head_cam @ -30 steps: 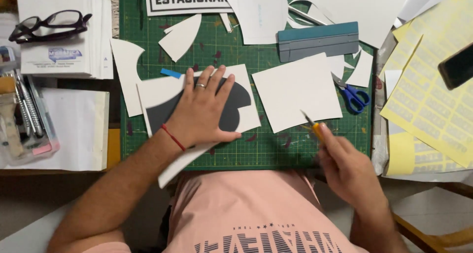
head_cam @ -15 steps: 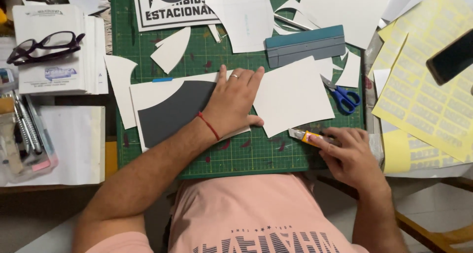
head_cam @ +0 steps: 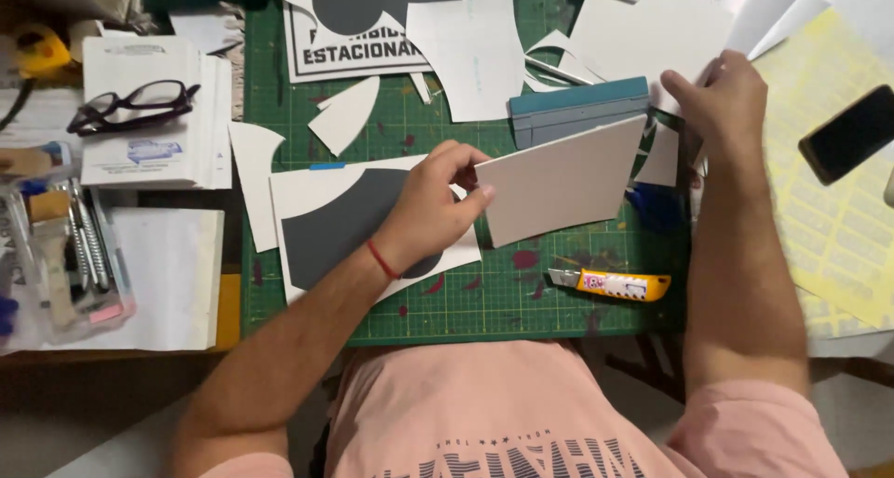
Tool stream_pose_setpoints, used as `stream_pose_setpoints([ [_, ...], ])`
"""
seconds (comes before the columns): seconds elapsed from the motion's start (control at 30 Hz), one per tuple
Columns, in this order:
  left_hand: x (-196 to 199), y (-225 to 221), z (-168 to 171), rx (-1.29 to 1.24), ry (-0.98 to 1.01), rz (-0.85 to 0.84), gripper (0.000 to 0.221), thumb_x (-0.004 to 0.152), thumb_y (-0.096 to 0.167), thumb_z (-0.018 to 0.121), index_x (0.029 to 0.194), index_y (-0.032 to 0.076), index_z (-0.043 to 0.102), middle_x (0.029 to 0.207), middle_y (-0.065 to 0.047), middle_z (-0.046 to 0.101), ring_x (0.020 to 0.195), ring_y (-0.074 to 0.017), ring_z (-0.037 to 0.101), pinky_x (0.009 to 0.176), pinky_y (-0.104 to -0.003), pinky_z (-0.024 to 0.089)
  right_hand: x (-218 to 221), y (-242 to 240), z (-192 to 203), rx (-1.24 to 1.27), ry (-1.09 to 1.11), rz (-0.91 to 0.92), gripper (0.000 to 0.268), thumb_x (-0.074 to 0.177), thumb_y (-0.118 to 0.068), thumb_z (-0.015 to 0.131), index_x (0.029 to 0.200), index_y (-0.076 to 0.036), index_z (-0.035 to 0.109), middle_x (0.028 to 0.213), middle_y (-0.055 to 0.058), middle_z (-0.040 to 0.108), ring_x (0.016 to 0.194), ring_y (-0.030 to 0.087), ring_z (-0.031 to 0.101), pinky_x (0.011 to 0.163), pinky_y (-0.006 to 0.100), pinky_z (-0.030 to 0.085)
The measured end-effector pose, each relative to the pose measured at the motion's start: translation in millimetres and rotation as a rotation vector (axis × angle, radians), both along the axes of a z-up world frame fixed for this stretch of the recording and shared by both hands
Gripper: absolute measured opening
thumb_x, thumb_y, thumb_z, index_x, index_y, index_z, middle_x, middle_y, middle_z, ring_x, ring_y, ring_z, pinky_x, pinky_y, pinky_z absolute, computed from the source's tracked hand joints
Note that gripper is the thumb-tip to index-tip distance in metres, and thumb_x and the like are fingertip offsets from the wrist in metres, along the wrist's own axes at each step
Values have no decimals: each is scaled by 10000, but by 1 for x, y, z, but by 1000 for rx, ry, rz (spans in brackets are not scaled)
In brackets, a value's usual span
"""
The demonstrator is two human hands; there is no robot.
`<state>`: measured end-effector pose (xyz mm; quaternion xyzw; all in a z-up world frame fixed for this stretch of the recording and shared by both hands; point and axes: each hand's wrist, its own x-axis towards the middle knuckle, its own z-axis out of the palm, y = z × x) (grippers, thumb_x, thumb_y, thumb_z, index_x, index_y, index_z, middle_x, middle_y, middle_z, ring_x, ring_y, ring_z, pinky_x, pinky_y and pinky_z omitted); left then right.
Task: Cutting a complex shape out of a board using a utility knife and scissors on a cutting mat.
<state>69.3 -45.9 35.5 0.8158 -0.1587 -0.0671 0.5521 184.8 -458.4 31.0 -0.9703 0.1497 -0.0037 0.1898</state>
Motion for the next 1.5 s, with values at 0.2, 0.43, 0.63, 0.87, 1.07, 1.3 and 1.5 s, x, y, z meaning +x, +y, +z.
stream_pose_setpoints([
  [0.2,-22,16,9,-103,-23,139,139,1056,77,730,1193,79,710,1149,-62,623,999,-189,674,811,-317,651,15,-11,-2,506,-215,-174,483,1003,-160,932,1383,-20,668,1367,122,810,1270,282,812,1111,367,697],
  [0.43,-21,24,-8,-211,151,326,200,1129,197,621,1300,94,610,1057,-41,742,949,-158,715,818,-332,618,23,-115,-20,810,-644,-227,363,987,-202,934,1245,-104,699,1148,14,824,1018,137,830,844,261,694],
  [0.63,-24,24,-4,-250,105,395,253,1159,253,581,1357,95,586,1053,-61,757,925,-171,703,817,-334,583,-44,-128,-13,844,-706,-488,332,1029,-540,908,1216,-281,818,1125,-104,869,1017,92,890,830,301,747],
  [0.87,-30,8,-6,-266,-48,364,200,1199,271,553,1317,118,606,1050,-35,705,924,-149,658,782,-312,555,-130,-6,-16,1128,-643,514,187,1146,57,670,1246,-90,730,1150,33,760,1049,133,762,1026,277,699],
  [1.07,-36,-3,-1,-126,-170,204,171,1169,113,551,1292,180,649,871,-43,665,632,-178,486,602,-356,383,-155,39,-34,1041,-478,590,118,1133,-190,741,1212,-181,654,1406,197,717,1581,385,657,877,314,578],
  [1.3,-39,-16,0,-146,-174,153,259,1219,311,530,1376,197,701,1131,-136,838,1059,-437,831,890,-560,693,-163,34,-73,1007,-522,377,456,1042,21,855,1248,-75,460,1094,136,702,1015,210,757,864,323,577],
  [1.5,-42,-36,-28,94,-300,122,366,1128,451,692,1413,226,646,1072,-140,825,1004,-453,822,835,-584,685,-160,50,-59,1076,-456,377,552,938,110,892,1305,-22,501,1135,130,714,1133,249,784,979,364,607],
])
